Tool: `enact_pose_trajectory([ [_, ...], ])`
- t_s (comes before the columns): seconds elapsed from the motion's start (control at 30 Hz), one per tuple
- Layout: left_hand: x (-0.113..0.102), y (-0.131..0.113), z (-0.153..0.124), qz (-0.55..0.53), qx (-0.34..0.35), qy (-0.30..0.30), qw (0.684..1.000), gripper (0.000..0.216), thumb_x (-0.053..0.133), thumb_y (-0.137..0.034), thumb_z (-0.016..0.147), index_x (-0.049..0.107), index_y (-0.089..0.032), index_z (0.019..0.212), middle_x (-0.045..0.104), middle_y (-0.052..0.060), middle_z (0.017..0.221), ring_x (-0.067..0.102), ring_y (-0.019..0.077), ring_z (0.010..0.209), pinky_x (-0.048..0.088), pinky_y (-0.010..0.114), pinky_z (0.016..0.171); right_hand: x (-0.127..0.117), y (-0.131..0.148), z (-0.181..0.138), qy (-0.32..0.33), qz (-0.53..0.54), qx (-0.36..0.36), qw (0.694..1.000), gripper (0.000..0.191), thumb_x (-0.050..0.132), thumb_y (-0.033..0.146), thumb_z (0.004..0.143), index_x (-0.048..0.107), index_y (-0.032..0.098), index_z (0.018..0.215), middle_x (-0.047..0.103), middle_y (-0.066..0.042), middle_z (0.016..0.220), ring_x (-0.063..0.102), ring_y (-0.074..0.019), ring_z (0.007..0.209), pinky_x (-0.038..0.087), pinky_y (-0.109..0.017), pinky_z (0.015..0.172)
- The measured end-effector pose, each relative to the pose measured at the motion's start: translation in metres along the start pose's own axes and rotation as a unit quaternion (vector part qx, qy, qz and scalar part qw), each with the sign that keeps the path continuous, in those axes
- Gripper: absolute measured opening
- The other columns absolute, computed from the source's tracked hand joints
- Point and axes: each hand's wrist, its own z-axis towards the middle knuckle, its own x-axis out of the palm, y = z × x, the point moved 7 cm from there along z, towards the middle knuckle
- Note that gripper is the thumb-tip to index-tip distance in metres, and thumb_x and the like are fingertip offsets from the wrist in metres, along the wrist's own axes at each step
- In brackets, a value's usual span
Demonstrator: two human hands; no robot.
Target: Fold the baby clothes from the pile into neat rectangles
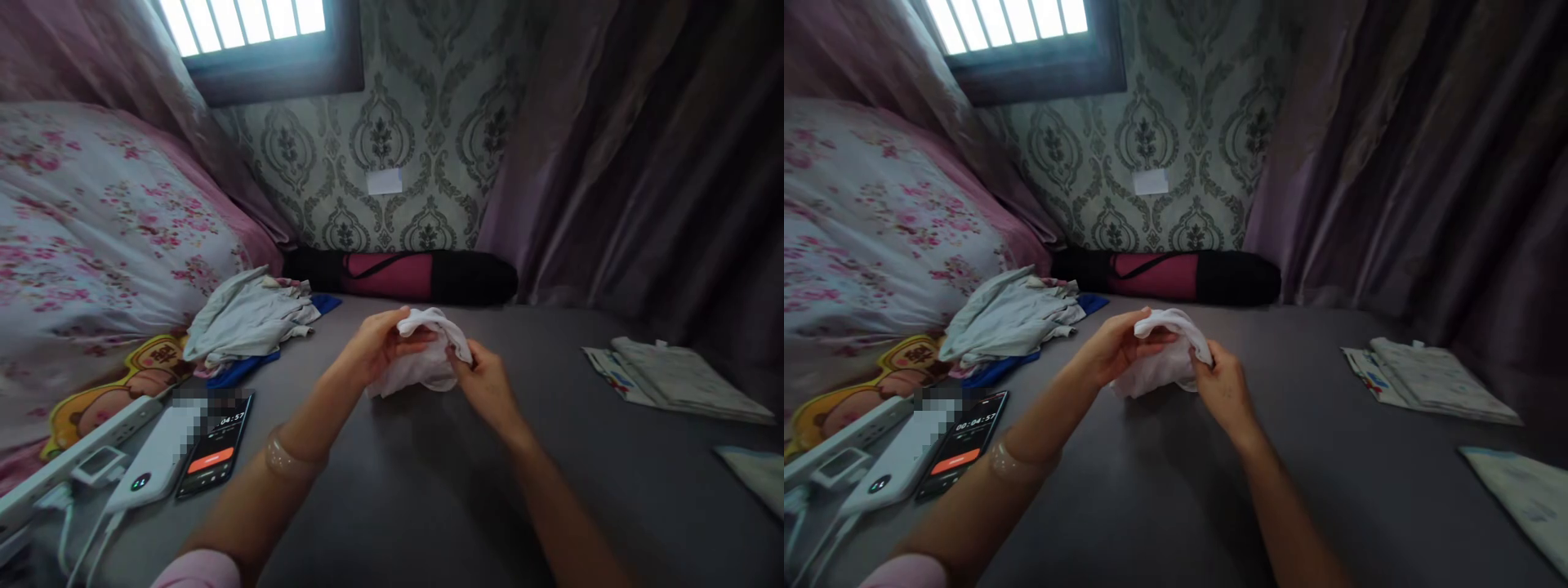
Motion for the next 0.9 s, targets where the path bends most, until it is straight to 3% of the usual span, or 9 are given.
enact_pose_trajectory([
  [0.13, -0.027, -0.020, -0.004, 0.209, 0.127, -0.122, 0.962, 0.033, 0.064, -0.038, 0.078, 0.057, -0.015, 0.056, 0.047, -0.002, 0.050, 0.044, 0.0081, 0.046, 0.028, 0.021, 0.042, -0.025, -0.002, 0.005, -0.009, 0.063, 0.029, 0.998, 0.034, 0.060, 0.045, 0.081, 0.067, 0.016, 0.098, 0.070, -0.005, 0.086, 0.062, -0.0183, 0.076, 0.047, -0.028, 0.068],
  [0.2, -0.038, -0.027, -0.005, 0.257, 0.178, -0.175, 0.934, 0.031, 0.065, -0.035, 0.075, 0.056, -0.016, 0.052, 0.047, -0.002, 0.052, 0.045, 0.0095, 0.053, 0.030, 0.022, 0.049, -0.038, -0.001, 0.006, -0.024, 0.091, 0.058, 0.994, 0.039, 0.066, 0.048, 0.075, 0.067, 0.017, 0.099, 0.071, -0.005, 0.086, 0.062, -0.0181, 0.074, 0.048, -0.028, 0.065],
  [0.27, -0.045, -0.025, -0.003, 0.247, 0.188, -0.191, 0.931, 0.022, 0.065, -0.032, 0.072, 0.060, -0.017, 0.057, 0.057, 0.000, 0.064, 0.053, 0.0126, 0.067, 0.035, 0.022, 0.058, -0.045, 0.004, 0.006, -0.021, 0.131, 0.089, 0.987, 0.042, 0.071, 0.050, 0.070, 0.067, 0.018, 0.097, 0.071, -0.005, 0.084, 0.063, -0.0179, 0.071, 0.049, -0.027, 0.061],
  [0.33, -0.047, -0.013, 0.003, 0.189, 0.149, -0.167, 0.956, 0.018, 0.065, -0.032, 0.070, 0.061, -0.017, 0.061, 0.060, 0.001, 0.068, 0.055, 0.0138, 0.070, 0.037, 0.023, 0.060, -0.048, 0.012, 0.005, -0.006, 0.167, 0.117, 0.979, 0.042, 0.074, 0.051, 0.067, 0.068, 0.019, 0.093, 0.071, -0.005, 0.082, 0.063, -0.0177, 0.066, 0.049, -0.027, 0.056],
  [0.43, -0.042, 0.014, 0.012, 0.083, 0.048, -0.112, 0.989, 0.026, 0.068, -0.036, 0.067, 0.053, -0.018, 0.057, 0.051, -0.003, 0.054, 0.050, 0.0112, 0.053, 0.036, 0.023, 0.053, -0.050, 0.018, 0.004, 0.008, 0.178, 0.164, 0.970, 0.041, 0.075, 0.053, 0.064, 0.070, 0.018, 0.086, 0.071, -0.006, 0.075, 0.062, -0.0170, 0.056, 0.046, -0.026, 0.048],
  [0.57, -0.034, 0.040, 0.017, 0.017, -0.051, -0.065, 0.996, 0.040, 0.071, -0.052, 0.066, 0.050, -0.019, 0.058, 0.049, -0.003, 0.050, 0.053, 0.0133, 0.050, 0.041, 0.025, 0.052, -0.050, 0.004, 0.003, 0.030, 0.151, 0.210, 0.965, 0.043, 0.072, 0.057, 0.065, 0.071, 0.017, 0.080, 0.069, -0.005, 0.065, 0.059, -0.0164, 0.049, 0.042, -0.026, 0.042],
  [0.67, -0.031, 0.048, 0.018, 0.035, -0.053, -0.032, 0.997, 0.049, 0.069, -0.064, 0.066, 0.052, -0.018, 0.064, 0.053, -0.002, 0.054, 0.058, 0.0153, 0.057, 0.045, 0.026, 0.056, -0.050, -0.013, 0.003, 0.052, 0.117, 0.202, 0.971, 0.042, 0.069, 0.057, 0.069, 0.071, 0.017, 0.080, 0.068, -0.004, 0.066, 0.060, -0.0168, 0.053, 0.043, -0.026, 0.045],
  [0.8, -0.031, 0.055, 0.014, 0.124, -0.016, -0.032, 0.992, 0.047, 0.085, -0.039, 0.056, 0.049, -0.019, 0.079, 0.056, -0.005, 0.067, 0.055, 0.0107, 0.058, 0.042, 0.022, 0.055, -0.050, -0.023, 0.007, 0.070, 0.048, 0.115, 0.990, 0.035, 0.068, 0.047, 0.073, 0.069, 0.018, 0.092, 0.071, -0.005, 0.084, 0.065, -0.0195, 0.074, 0.049, -0.027, 0.061],
  [0.9, -0.029, 0.064, 0.013, 0.140, -0.022, -0.037, 0.989, 0.048, 0.079, -0.017, 0.050, 0.046, -0.021, 0.085, 0.055, -0.006, 0.071, 0.052, 0.0090, 0.057, 0.039, 0.020, 0.051, -0.049, -0.020, 0.010, 0.060, -0.009, 0.051, 0.997, 0.036, 0.064, 0.035, 0.075, 0.065, 0.019, 0.107, 0.070, -0.006, 0.100, 0.065, -0.0206, 0.087, 0.051, -0.032, 0.074],
])
